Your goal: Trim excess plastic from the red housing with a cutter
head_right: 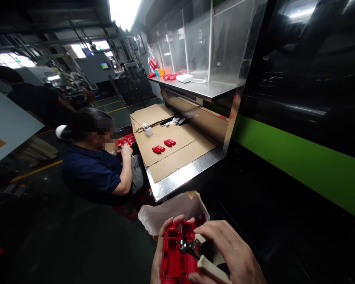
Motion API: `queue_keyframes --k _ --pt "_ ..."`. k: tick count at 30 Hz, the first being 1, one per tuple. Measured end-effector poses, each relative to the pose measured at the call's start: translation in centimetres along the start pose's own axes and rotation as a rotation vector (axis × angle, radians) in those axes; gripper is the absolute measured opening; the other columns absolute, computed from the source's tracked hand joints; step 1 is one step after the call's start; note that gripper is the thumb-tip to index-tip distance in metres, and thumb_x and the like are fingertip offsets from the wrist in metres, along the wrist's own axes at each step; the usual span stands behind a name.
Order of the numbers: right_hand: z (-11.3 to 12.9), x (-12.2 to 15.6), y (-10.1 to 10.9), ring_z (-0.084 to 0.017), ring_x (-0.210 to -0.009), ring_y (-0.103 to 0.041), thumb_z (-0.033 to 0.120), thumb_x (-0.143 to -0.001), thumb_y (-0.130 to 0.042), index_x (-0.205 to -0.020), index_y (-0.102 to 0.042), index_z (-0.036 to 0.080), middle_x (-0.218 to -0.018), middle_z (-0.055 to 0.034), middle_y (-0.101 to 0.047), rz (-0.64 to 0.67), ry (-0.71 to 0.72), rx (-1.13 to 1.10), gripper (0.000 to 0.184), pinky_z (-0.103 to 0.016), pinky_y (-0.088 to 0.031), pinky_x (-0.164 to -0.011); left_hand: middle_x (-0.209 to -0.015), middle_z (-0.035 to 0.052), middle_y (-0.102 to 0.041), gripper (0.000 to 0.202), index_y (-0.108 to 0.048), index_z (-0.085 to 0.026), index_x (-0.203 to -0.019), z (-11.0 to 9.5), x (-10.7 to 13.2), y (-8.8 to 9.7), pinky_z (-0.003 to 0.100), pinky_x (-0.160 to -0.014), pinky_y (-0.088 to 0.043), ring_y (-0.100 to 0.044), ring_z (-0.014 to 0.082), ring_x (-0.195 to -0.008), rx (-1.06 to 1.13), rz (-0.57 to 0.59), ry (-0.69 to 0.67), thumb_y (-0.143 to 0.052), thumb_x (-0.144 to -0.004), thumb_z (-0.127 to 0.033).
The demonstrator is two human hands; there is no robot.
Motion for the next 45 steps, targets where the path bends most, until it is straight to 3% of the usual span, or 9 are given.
queue_keyframes --k 5,11,17,21,28,32,36,40,45 --pt "0.7 -0.8 -0.7 -0.018 -0.091 -0.067 0.029 -0.102 -0.058 -0.103 -0.056 0.023 -0.099 -0.0033 -0.069 0.0 0.099 -0.323 0.006 -0.028 -0.058 -0.082 -0.133 0.002 -0.067 0.059 -0.071 -0.039 -0.122 -0.8 0.4 -0.7 0.03 -0.106 -0.05 -0.062 0.0249 -0.126 -0.244 0.168 0.113 -0.093 -0.068 -0.035" --pt "0.7 -1.2 -1.5 -0.016 -0.069 -0.053 0.027 -0.106 -0.048 -0.092 -0.053 0.02 -0.082 -0.0035 -0.069 -0.017 0.362 -0.228 0.017 -0.031 -0.048 -0.065 -0.136 0.0078 -0.062 0.077 -0.064 -0.032 -0.133 -1.1 1.1 -0.9 0.035 -0.108 -0.042 -0.058 0.0307 -0.129 -0.236 0.328 0.347 -0.091 -0.064 -0.054" --pt "0.8 -1.6 -1.0 -0.016 -0.07 -0.053 0.023 -0.107 -0.043 -0.096 -0.054 0.017 -0.078 -0.0027 -0.069 0.137 0.434 -0.086 0.017 -0.033 -0.045 -0.066 -0.139 0.0097 -0.059 0.077 -0.052 -0.027 -0.144 -1.9 1.1 -1.3 0.039 -0.114 -0.04 -0.053 0.0318 -0.133 -0.494 0.484 0.333 -0.081 -0.078 -0.055" --pt "0.9 -2.1 -0.9 -0.016 -0.068 -0.052 0.026 -0.109 -0.038 -0.094 -0.054 0.017 -0.074 -0.002 -0.066 0.152 0.469 -0.045 0.024 -0.033 -0.043 -0.065 -0.14 0.0141 -0.058 0.099 -0.048 -0.019 -0.149 -2.1 1.0 -1.0 0.045 -0.119 -0.036 -0.056 0.0347 -0.127 -0.542 0.502 0.333 -0.085 -0.068 -0.063" --pt "0.9 -1.6 1.0 -0.016 -0.07 -0.053 0.014 -0.101 -0.045 -0.093 -0.053 0.016 -0.078 -0.0036 -0.062 0.047 0.429 -0.014 0.011 -0.032 -0.044 -0.064 -0.137 0.0128 -0.057 0.103 -0.057 -0.023 -0.14 0.6 1.0 1.3 0.051 -0.108 -0.048 -0.054 0.0389 -0.128 -0.047 0.467 0.267 -0.093 -0.052 -0.064" --pt "-4.4 -0.1 4.8 -0.021 -0.073 -0.064 0.008 -0.087 -0.046 -0.104 -0.058 0.019 -0.086 -0.0061 -0.066 0.062 0.077 0.442 0.023 -0.033 -0.053 -0.061 -0.149 0.011 -0.053 0.096 -0.044 -0.031 -0.152 0.3 0.7 1.7 0.047 -0.087 -0.062 -0.055 0.0405 -0.13 0.309 0.572 0.139 -0.085 -0.069 -0.059" --pt "-8.4 1.5 7.4 -0.026 -0.087 -0.073 0.017 -0.091 -0.044 -0.117 -0.062 0.021 -0.112 -0.0099 -0.072 -0.02 -0.078 0.738 0.031 -0.037 -0.061 -0.065 -0.153 0.0122 -0.051 0.09 -0.037 -0.022 -0.156 -0.8 0.2 1.8 0.046 -0.1 -0.056 -0.052 0.0381 -0.134 0.41 0.65 0.177 -0.072 -0.081 -0.059" --pt "-5.8 0.8 5.6 -0.016 -0.068 -0.068 0.049 -0.097 -0.062 -0.109 -0.058 0.025 -0.085 0.0002 -0.068 0.024 -0.16 0.437 0.027 -0.023 -0.056 -0.055 -0.15 0.0139 -0.055 0.087 -0.039 -0.018 -0.154 -1.2 0.4 2.0 0.049 -0.098 -0.054 -0.053 0.0388 -0.132 0.497 0.485 0.217 -0.059 -0.086 -0.068" --pt "-0.1 -1.8 1.4 -0.021 -0.089 -0.063 0.051 -0.102 -0.049 -0.121 -0.051 0.017 -0.104 -0.0087 -0.063 0.244 0.102 0.203 0.039 -0.033 -0.058 -0.074 -0.145 0.0151 -0.06 0.069 -0.06 -0.022 -0.141 -1.5 1.1 1.0 0.054 -0.106 -0.048 -0.055 0.0367 -0.133 0.539 0.403 0.246 -0.055 -0.09 -0.069"
Point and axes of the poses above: each hand's wrist, its own x-axis away from the middle knuckle, its own y-axis out of the back of the hand, z = x × y, the point moved 2 cm from there along -x, towards the middle knuckle
